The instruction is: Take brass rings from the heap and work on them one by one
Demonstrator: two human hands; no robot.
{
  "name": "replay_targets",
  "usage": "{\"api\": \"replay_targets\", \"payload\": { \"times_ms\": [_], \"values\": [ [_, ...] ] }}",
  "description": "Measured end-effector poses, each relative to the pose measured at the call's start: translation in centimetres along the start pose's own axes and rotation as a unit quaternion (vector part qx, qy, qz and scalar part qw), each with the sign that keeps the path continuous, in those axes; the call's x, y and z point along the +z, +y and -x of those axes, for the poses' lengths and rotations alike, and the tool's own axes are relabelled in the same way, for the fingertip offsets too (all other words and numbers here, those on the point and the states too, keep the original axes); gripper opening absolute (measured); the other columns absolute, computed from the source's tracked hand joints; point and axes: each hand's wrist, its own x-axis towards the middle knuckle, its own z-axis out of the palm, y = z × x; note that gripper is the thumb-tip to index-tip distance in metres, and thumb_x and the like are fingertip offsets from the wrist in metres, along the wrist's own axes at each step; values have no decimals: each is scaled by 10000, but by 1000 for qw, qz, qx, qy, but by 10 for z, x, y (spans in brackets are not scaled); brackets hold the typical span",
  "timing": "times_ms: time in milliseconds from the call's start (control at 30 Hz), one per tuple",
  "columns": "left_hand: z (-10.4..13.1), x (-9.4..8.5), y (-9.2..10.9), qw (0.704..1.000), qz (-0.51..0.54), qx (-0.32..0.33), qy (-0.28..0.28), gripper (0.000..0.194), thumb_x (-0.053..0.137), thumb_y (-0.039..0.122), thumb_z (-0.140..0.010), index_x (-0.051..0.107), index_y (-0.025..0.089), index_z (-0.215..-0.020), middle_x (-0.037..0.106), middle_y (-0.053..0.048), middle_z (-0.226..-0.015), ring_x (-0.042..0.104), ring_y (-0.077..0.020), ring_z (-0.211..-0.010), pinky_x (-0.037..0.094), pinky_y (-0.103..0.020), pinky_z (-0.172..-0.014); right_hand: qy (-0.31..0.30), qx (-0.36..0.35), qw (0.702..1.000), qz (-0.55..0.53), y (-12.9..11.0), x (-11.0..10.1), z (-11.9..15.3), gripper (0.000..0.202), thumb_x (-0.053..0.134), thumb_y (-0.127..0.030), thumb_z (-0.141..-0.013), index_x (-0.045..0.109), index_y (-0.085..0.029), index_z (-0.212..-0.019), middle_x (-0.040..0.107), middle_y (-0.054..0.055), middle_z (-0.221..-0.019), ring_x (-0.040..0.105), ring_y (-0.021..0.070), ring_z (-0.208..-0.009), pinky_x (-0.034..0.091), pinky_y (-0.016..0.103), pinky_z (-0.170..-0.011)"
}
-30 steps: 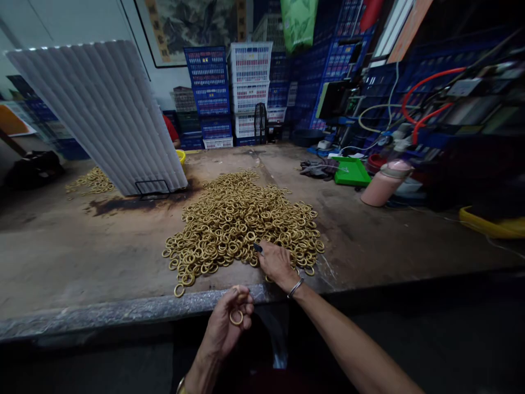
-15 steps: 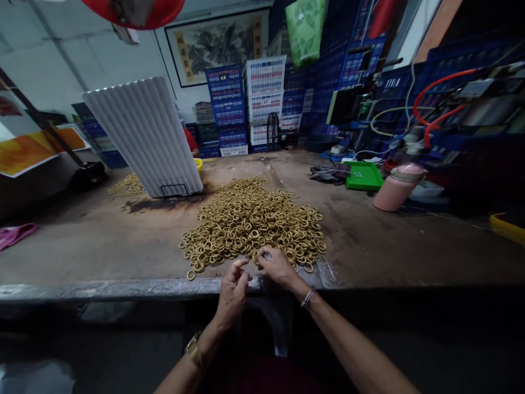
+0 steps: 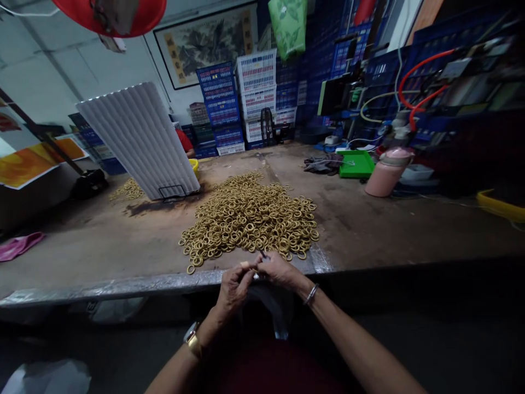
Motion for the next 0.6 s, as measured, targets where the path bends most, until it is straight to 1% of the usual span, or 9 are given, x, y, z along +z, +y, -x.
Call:
{"api": "replay_targets", "payload": {
  "times_ms": [100, 167, 233, 300, 367, 433, 500, 600],
  "values": [
    [-1, -2, 2, 999, -17, -26, 20, 138, 540, 278, -756, 631, 175, -761, 610, -8, -665, 531, -140, -630, 410, -241, -634, 25, -1, 1000, -7, 2, 4, 1, 153, 490, -324, -707, 508, -172, -720, 479, -68, -497, 301, 35, -345, 202, 166, -345],
    [-2, -3, 1, 998, 8, -52, 23, 149, 532, 289, -761, 608, 165, -731, 580, 7, -633, 508, -124, -608, 398, -225, -610, 45, -34, 998, 20, 1, 9, 2, 170, 496, -341, -719, 508, -173, -698, 486, -60, -511, 330, 41, -375, 249, 167, -372],
    [-2, -3, 0, 996, 49, -78, 23, 158, 540, 297, -757, 588, 156, -704, 554, 14, -612, 493, -112, -594, 390, -212, -592, 65, -83, 992, 62, -1, 13, 2, 184, 548, -334, -692, 508, -165, -631, 489, -47, -527, 396, 56, -457, 319, 171, -445],
    [-1, -4, -1, 989, 91, -112, 20, 180, 552, 314, -750, 564, 150, -677, 518, 26, -583, 455, -87, -537, 366, -191, -534, 74, -105, 989, 80, -2, 17, 0, 204, 578, -333, -673, 506, -160, -592, 500, -37, -537, 433, 69, -513, 356, 181, -504],
    [-1, -6, -3, 979, 128, -161, 11, 224, 545, 358, -755, 542, 149, -672, 462, 47, -533, 378, -56, -449, 307, -170, -447, 64, -85, 992, 64, -1, 18, -2, 221, 567, -354, -683, 501, -161, -596, 499, -38, -516, 424, 67, -485, 355, 185, -489],
    [-2, -8, -5, 964, 164, -210, -9, 274, 524, 412, -762, 524, 151, -680, 422, 61, -503, 304, -38, -389, 237, -161, -384, 51, -45, 997, 34, 1, 19, -6, 233, 545, -380, -696, 487, -169, -617, 485, -50, -483, 383, 55, -417, 320, 180, -425],
    [-2, -10, -8, 947, 210, -241, -28, 295, 521, 446, -756, 516, 154, -711, 431, 62, -517, 287, -32, -375, 207, -157, -361, 42, -9, 999, 9, 5, 20, -10, 234, 526, -398, -703, 478, -176, -645, 474, -60, -466, 338, 46, -363, 265, 174, -366],
    [-1, -11, -13, 921, 289, -258, -41, 285, 547, 439, -743, 509, 156, -749, 472, 48, -589, 308, -28, -394, 207, -152, -360, 31, 16, 999, -7, 13, 22, -16, 224, 502, -393, -711, 467, -178, -658, 484, -58, -467, 329, 42, -338, 233, 169, -334]
  ]
}}
